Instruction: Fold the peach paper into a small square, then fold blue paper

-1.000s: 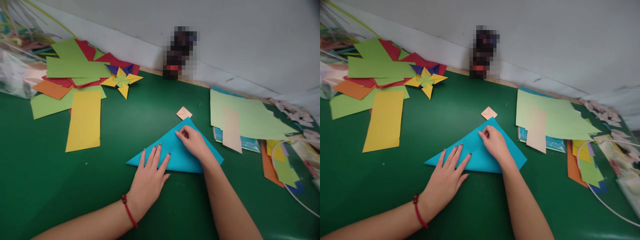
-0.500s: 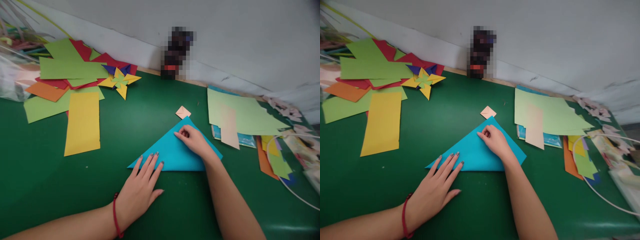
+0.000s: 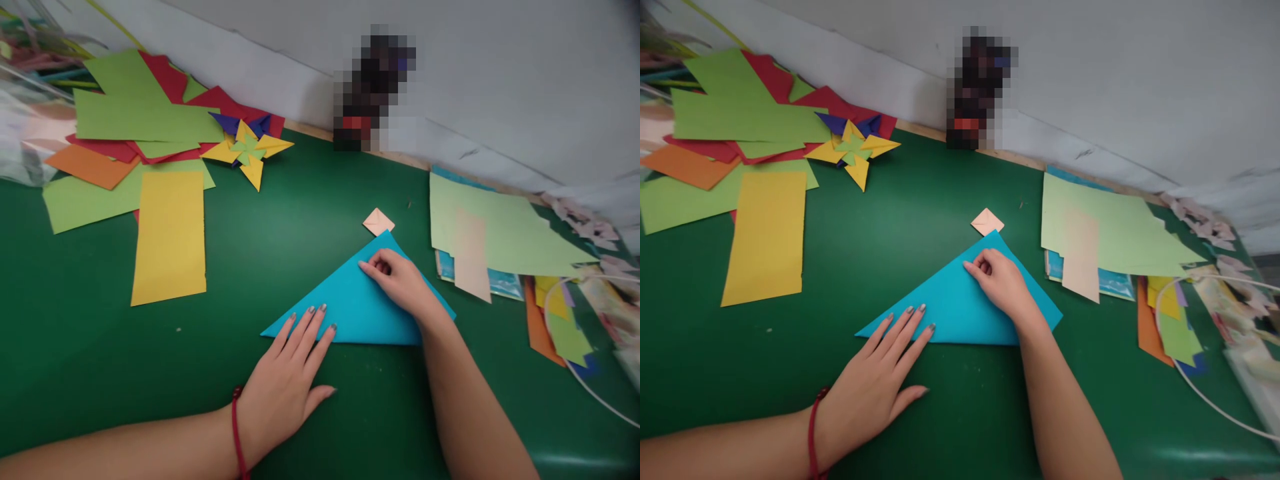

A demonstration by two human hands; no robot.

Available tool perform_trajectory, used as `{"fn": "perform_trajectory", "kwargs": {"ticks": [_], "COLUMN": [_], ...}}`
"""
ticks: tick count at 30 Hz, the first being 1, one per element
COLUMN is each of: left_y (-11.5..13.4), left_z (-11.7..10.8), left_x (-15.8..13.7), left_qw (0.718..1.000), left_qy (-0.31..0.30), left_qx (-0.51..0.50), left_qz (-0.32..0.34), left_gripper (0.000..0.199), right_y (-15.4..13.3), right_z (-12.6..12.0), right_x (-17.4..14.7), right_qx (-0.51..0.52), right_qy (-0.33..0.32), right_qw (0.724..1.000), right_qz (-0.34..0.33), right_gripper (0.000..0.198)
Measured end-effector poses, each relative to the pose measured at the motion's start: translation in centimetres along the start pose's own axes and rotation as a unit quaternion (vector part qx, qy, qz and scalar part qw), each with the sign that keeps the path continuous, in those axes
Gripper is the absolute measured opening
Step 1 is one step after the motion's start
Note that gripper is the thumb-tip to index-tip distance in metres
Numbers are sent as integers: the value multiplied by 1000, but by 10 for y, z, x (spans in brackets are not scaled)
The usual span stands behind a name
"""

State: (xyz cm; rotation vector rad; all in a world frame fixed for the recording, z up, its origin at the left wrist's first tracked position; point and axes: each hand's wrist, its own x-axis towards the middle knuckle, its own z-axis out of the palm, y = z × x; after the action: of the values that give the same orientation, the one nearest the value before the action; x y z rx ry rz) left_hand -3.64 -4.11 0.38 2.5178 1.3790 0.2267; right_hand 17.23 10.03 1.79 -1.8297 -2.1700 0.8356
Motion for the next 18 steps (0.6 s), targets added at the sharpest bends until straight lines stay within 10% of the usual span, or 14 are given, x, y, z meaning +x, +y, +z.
{"fn": "perform_trajectory", "kwargs": {"ticks": [18], "left_y": [-4], "left_z": [-3], "left_x": [1], "left_qw": [999], "left_qy": [-3], "left_qx": [-45], "left_qz": [4], "left_gripper": [65], "right_y": [2], "right_z": [1], "right_x": [0], "right_qx": [-9], "right_qy": [18], "right_qw": [1000], "right_qz": [-13], "right_gripper": [31]}}
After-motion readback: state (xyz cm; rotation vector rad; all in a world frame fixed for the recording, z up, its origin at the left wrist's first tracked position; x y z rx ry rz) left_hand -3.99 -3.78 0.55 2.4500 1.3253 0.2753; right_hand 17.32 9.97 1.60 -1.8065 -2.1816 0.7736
